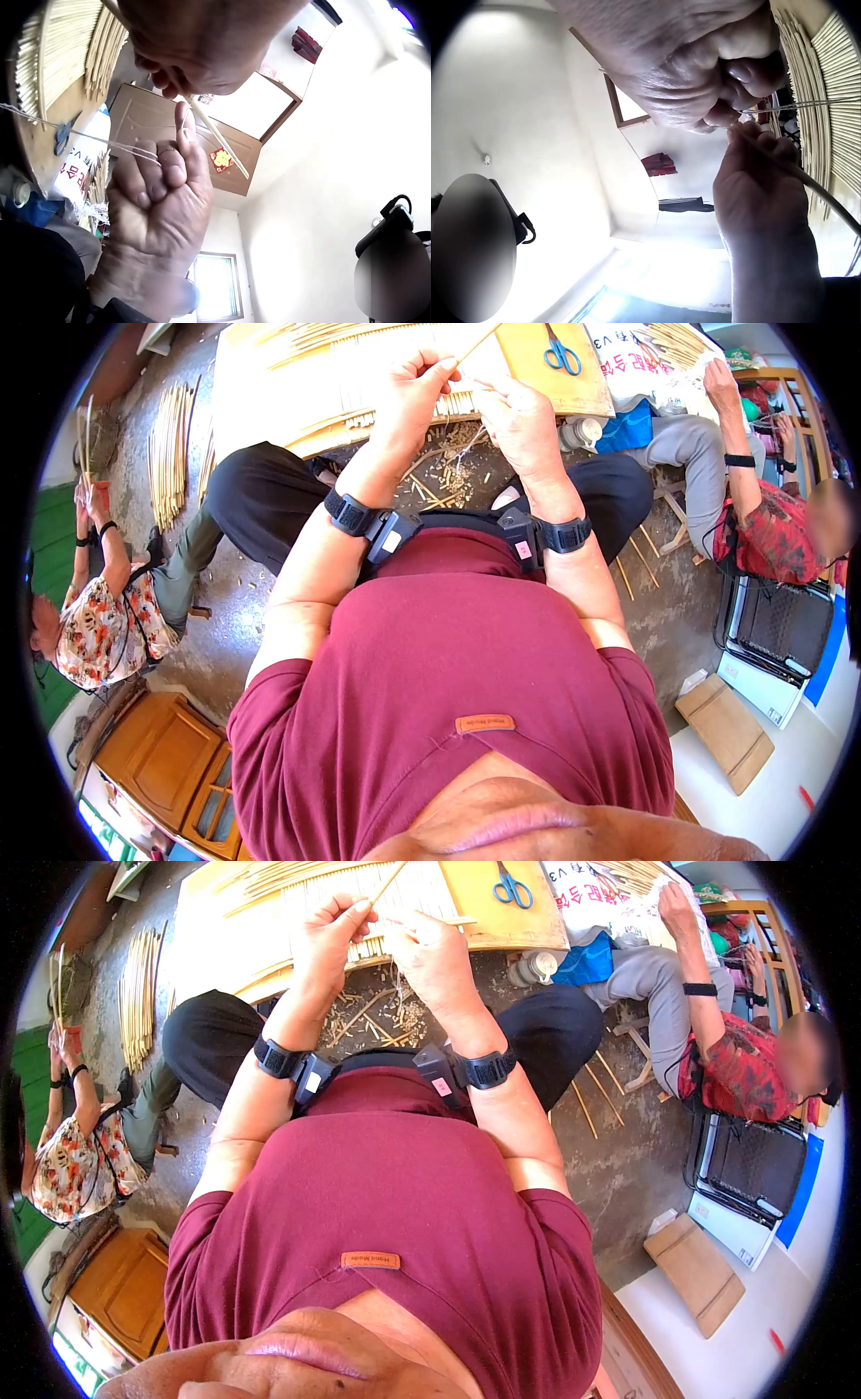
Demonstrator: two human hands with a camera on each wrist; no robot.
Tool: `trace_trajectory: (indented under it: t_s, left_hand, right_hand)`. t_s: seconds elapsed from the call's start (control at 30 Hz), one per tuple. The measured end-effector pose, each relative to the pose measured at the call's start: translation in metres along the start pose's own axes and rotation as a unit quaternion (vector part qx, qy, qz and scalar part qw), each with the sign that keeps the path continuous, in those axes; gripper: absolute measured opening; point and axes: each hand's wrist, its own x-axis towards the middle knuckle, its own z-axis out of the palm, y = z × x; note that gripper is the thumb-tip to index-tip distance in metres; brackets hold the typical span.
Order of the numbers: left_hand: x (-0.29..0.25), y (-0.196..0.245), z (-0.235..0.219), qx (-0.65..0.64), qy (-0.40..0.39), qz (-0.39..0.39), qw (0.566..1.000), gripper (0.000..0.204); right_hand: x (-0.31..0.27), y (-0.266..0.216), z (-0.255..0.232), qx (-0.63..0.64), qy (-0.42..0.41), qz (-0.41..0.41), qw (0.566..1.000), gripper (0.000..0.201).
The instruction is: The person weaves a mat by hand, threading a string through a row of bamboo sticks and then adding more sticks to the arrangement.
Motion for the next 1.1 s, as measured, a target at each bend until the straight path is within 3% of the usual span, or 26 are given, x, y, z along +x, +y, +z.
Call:
trace_trajectory:
  t_s: [0.3, 0.47, 0.7, 0.8, 0.83, 0.9, 0.93, 0.97, 1.03, 1.1]
  left_hand:
    - [-0.002, 0.005, -0.005, 0.006, -0.033, -0.006, 0.999, 0.010]
    - [-0.004, 0.004, -0.001, 0.109, 0.013, 0.109, 0.988, 0.009]
    - [-0.014, 0.006, 0.002, 0.198, 0.039, 0.151, 0.968, 0.009]
    - [-0.017, 0.007, 0.004, 0.295, 0.046, 0.268, 0.916, 0.006]
    - [-0.014, 0.008, -0.001, 0.295, 0.046, 0.266, 0.917, 0.006]
    - [-0.003, 0.010, -0.015, 0.416, 0.031, 0.349, 0.839, 0.006]
    - [0.001, 0.012, -0.019, 0.418, 0.028, 0.348, 0.839, 0.006]
    - [0.005, 0.013, -0.020, 0.418, 0.028, 0.348, 0.839, 0.006]
    - [0.002, 0.028, -0.015, 0.437, -0.010, 0.398, 0.807, 0.004]
    - [-0.002, 0.039, -0.011, 0.447, -0.026, 0.397, 0.801, 0.003]
  right_hand:
    - [-0.001, 0.004, 0.005, 0.051, 0.013, 0.005, 0.999, 0.024]
    - [-0.006, 0.000, 0.016, 0.098, 0.040, -0.011, 0.994, 0.021]
    - [0.011, 0.007, 0.019, 0.093, 0.074, -0.055, 0.991, 0.011]
    - [0.013, 0.009, 0.014, 0.094, 0.069, -0.034, 0.993, 0.011]
    - [0.012, 0.008, 0.011, 0.091, 0.060, -0.006, 0.994, 0.011]
    - [0.013, 0.010, 0.004, 0.103, 0.056, -0.005, 0.993, 0.009]
    - [0.014, 0.009, -0.005, -0.070, 0.099, -0.138, 0.983, 0.010]
    - [0.017, 0.006, -0.011, -0.240, 0.136, -0.266, 0.924, 0.010]
    - [0.021, -0.026, -0.018, -0.362, 0.243, -0.439, 0.786, 0.010]
    - [0.021, -0.032, -0.018, -0.401, 0.115, -0.401, 0.815, 0.007]
